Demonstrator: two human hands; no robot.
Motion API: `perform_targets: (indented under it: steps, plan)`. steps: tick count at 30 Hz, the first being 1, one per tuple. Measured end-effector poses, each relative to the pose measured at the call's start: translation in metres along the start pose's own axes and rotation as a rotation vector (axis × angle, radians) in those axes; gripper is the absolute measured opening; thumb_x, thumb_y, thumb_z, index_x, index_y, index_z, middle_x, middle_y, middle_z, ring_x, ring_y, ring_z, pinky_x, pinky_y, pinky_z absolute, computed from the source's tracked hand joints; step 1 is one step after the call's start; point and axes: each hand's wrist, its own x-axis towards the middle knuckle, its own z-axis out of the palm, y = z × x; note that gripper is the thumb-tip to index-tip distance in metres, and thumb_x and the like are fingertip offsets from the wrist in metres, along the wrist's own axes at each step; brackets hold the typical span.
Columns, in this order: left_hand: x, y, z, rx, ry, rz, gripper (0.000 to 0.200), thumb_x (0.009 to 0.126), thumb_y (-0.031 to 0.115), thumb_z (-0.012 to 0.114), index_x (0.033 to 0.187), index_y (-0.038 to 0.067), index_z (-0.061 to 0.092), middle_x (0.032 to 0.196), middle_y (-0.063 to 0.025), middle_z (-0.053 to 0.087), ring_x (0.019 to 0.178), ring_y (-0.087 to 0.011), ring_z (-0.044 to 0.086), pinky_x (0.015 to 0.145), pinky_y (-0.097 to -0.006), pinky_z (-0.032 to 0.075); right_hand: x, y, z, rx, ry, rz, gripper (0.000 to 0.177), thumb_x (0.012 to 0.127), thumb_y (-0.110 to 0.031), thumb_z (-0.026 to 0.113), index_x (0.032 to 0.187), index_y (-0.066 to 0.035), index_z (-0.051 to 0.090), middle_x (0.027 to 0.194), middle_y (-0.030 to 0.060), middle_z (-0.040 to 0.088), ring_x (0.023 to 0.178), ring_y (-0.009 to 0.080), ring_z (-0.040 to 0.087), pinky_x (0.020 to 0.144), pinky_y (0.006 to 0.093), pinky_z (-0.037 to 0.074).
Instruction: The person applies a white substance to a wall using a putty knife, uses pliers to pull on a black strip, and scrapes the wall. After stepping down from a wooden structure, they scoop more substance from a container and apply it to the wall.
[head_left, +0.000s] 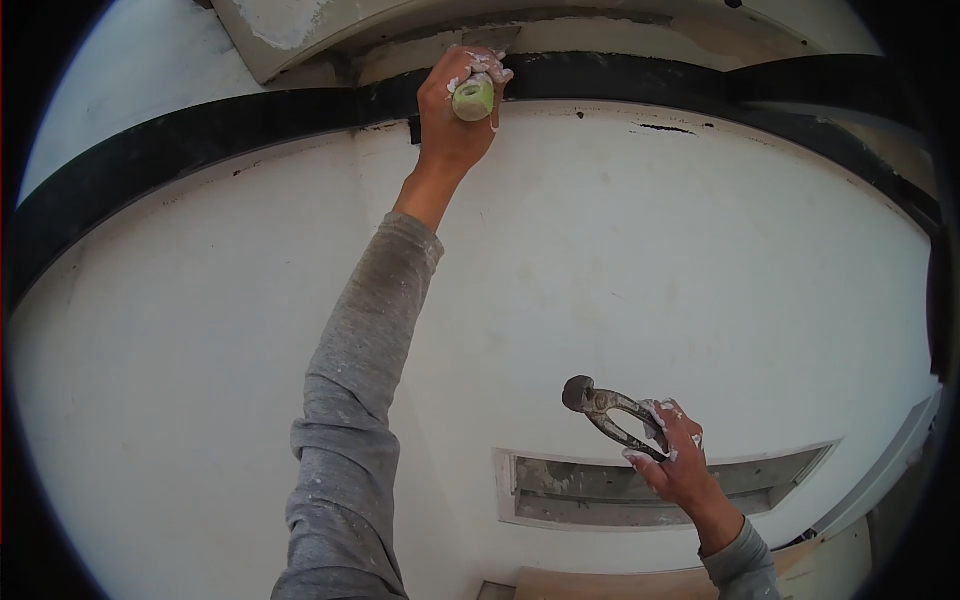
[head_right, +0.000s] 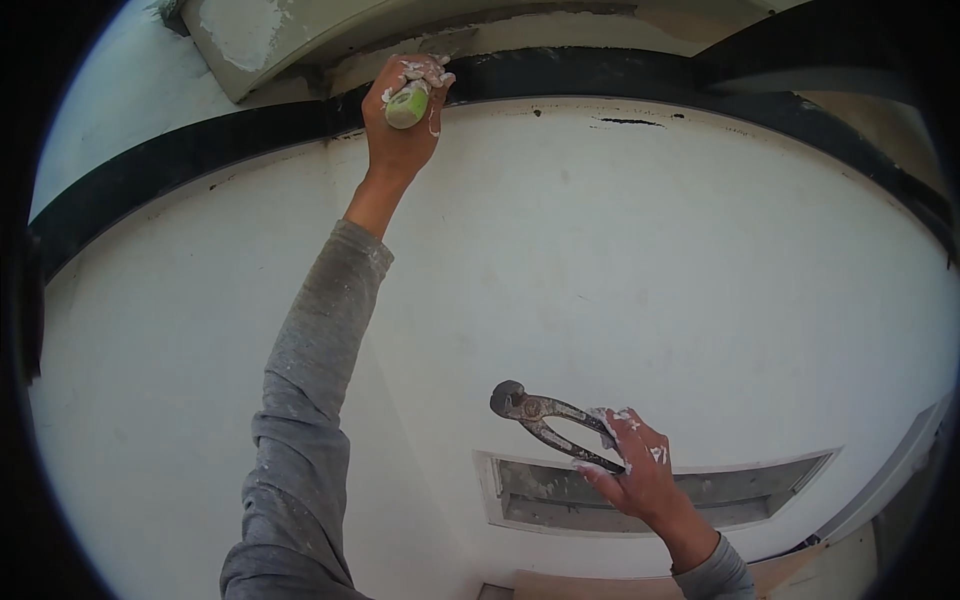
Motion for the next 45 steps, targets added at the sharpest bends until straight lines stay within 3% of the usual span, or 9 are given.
perform_targets:
  steps: [2,17,21,30,33,38,40,42,45]
  plan:
    - [0.001,-0.003,-0.003,-0.043,0.049,-0.042,0.02,0.075,-0.013,0.069,0.087,0.001,0.061,0.093,-0.0085,0.063,0.085,-0.0216,0.065,0.073,-0.0305,0.053,0.011,-0.005,-0.002,-0.093,0.03,-0.089,0.065,0.072,-0.024,0.082,0.12,0.01,0.053,0.106,0.0237,0.065,0.094,0.039,0.063,0.099,0.0522,0.044]
    - [0.005,-0.026,-0.009,-0.161,-0.048,0.01,0.017,0.083,-0.011,0.066,0.088,0.002,0.057,0.093,-0.0051,0.061,0.091,-0.0166,0.063,0.085,-0.0274,0.051,0.083,-0.031,-0.015,-0.353,0.118,-0.312,0.065,0.071,-0.037,0.082,0.121,-0.003,0.059,0.1,0.019,0.064,0.081,0.0323,0.065,0.066,0.0389,0.052]
    - [0.001,-0.024,-0.008,-0.179,-0.028,0.043,0.019,0.077,-0.011,0.068,0.085,0.002,0.057,0.086,-0.0082,0.062,0.087,-0.0227,0.066,0.074,-0.0321,0.054,0.148,-0.039,-0.028,-0.65,0.27,-0.515,0.064,0.072,-0.04,0.081,0.123,-0.007,0.06,0.1,0.0207,0.064,0.072,0.0287,0.068,0.054,0.0304,0.052]
    - [-0.004,-0.04,-0.002,-0.071,0.006,0.161,0.018,0.076,-0.006,0.071,0.088,0.002,0.059,0.089,-0.0106,0.065,0.083,-0.0252,0.066,0.074,-0.032,0.053,0.265,-0.028,-0.028,-0.783,0.517,-0.623,0.057,0.081,-0.042,0.073,0.131,-0.021,0.056,0.097,0.0137,0.068,0.064,0.0191,0.067,0.05,0.0257,0.052]
    - [0.0,-0.04,-0.005,-0.093,0.013,0.141,0.015,0.08,-0.002,0.071,0.087,0.003,0.059,0.088,-0.0088,0.064,0.083,-0.0213,0.065,0.076,-0.0304,0.052,0.278,-0.024,-0.029,-0.725,0.598,-0.909,0.061,0.08,-0.046,0.072,0.134,-0.024,0.054,0.102,0.0109,0.067,0.072,0.018,0.069,0.049,0.026,0.053]
    - [-0.002,-0.036,-0.006,-0.097,-0.01,0.158,0.013,0.085,0.0,0.069,0.087,0.004,0.057,0.086,-0.0061,0.062,0.08,-0.0158,0.062,0.078,-0.0282,0.051,0.303,-0.014,-0.024,-0.937,0.607,-0.747,0.065,0.074,-0.047,0.078,0.129,-0.016,0.06,0.096,0.0108,0.071,0.078,0.0169,0.071,0.054,0.0238,0.053]
    - [0.0,-0.034,-0.008,-0.112,-0.012,0.132,0.014,0.085,-0.001,0.069,0.086,0.003,0.056,0.086,-0.0061,0.062,0.08,-0.0159,0.062,0.079,-0.0289,0.051,0.297,-0.019,-0.019,-0.827,0.647,-0.785,0.066,0.078,-0.048,0.073,0.137,-0.03,0.051,0.102,0.009,0.066,0.072,0.0159,0.069,0.049,0.0255,0.053]
    - [-0.001,-0.037,-0.006,-0.132,-0.026,0.099,0.014,0.085,-0.003,0.069,0.086,0.003,0.056,0.086,-0.0061,0.062,0.081,-0.016,0.062,0.08,-0.0296,0.052,0.286,-0.025,-0.021,-0.807,0.7,-0.85,0.063,0.077,-0.05,0.073,0.133,-0.031,0.055,0.099,0.0096,0.067,0.071,0.0151,0.068,0.049,0.0243,0.052]
    - [-0.004,-0.042,-0.005,-0.168,-0.024,0.147,0.028,0.069,-0.013,0.068,0.089,0.003,0.057,0.09,-0.0091,0.063,0.089,-0.0242,0.067,0.075,-0.0314,0.053,0.275,-0.033,-0.025,-0.603,0.617,-1.001,0.056,0.073,-0.052,0.075,0.124,-0.03,0.063,0.09,0.0102,0.067,0.067,0.0178,0.067,0.05,0.0222,0.05]
